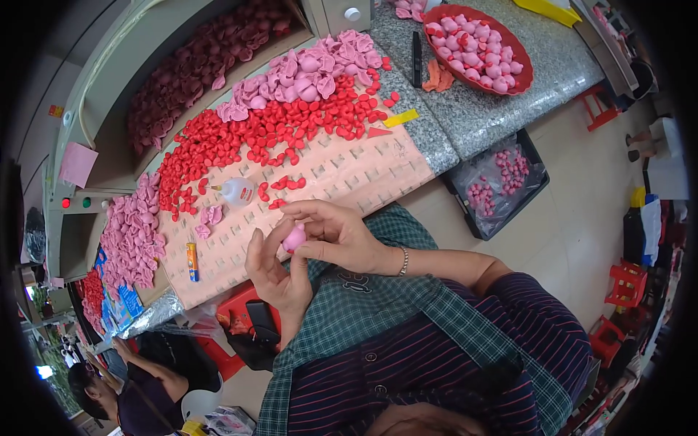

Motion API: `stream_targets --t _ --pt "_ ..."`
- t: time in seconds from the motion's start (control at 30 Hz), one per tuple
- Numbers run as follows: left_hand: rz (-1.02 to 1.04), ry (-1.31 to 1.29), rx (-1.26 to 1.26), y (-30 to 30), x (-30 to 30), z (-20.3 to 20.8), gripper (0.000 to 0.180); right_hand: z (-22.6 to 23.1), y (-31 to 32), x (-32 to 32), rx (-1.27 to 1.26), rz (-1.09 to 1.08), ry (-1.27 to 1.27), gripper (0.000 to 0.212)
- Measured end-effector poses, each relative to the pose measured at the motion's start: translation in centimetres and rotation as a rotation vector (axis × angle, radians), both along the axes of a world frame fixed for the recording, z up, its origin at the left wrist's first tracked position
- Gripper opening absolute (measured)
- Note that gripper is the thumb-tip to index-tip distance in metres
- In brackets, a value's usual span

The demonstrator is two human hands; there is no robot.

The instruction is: Assembling and grouping small pink and red plastic toy components at a factory workstation.

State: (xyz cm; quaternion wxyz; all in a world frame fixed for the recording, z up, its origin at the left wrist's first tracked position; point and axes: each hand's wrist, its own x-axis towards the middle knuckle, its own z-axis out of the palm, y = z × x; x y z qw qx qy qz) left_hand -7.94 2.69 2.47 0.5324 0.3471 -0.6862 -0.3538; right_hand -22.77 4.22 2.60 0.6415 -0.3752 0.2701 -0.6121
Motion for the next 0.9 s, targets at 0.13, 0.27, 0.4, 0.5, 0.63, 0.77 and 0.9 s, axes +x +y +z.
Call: stream_targets --t 0.13,0.27,0.4,0.5,0.63,0.77,0.9 --pt "0.084 0.060 -0.019 0.6 -0.5 -0.1 0.074 -0.5 -0.2 -0.1 -0.088 0.016 0.055 0.049" --pt "0.083 0.055 -0.027 0.9 0.0 -0.1 0.074 -0.5 -0.1 -0.2 -0.095 -0.016 0.082 0.040" --pt "0.127 -0.062 -0.119 0.6 -0.1 0.4 0.061 -0.8 -0.2 -0.5 -0.078 0.015 0.137 0.039" --pt "0.166 -0.136 -0.192 0.3 -0.1 0.5 0.048 -0.7 -0.2 -0.5 -0.180 -0.028 0.229 0.038" --pt "0.190 -0.088 -0.168 0.1 -0.2 0.5 0.040 -0.8 0.0 -0.1 -0.103 -0.040 0.136 0.037" --pt "0.157 -0.119 -0.126 -0.1 0.1 1.5 0.041 0.0 0.0 -0.5 -0.041 -0.018 0.158 0.037" --pt "0.123 -0.267 -0.176 -0.7 0.7 2.0 0.037 0.2 0.0 -0.5 -0.002 -0.023 0.045 0.034"
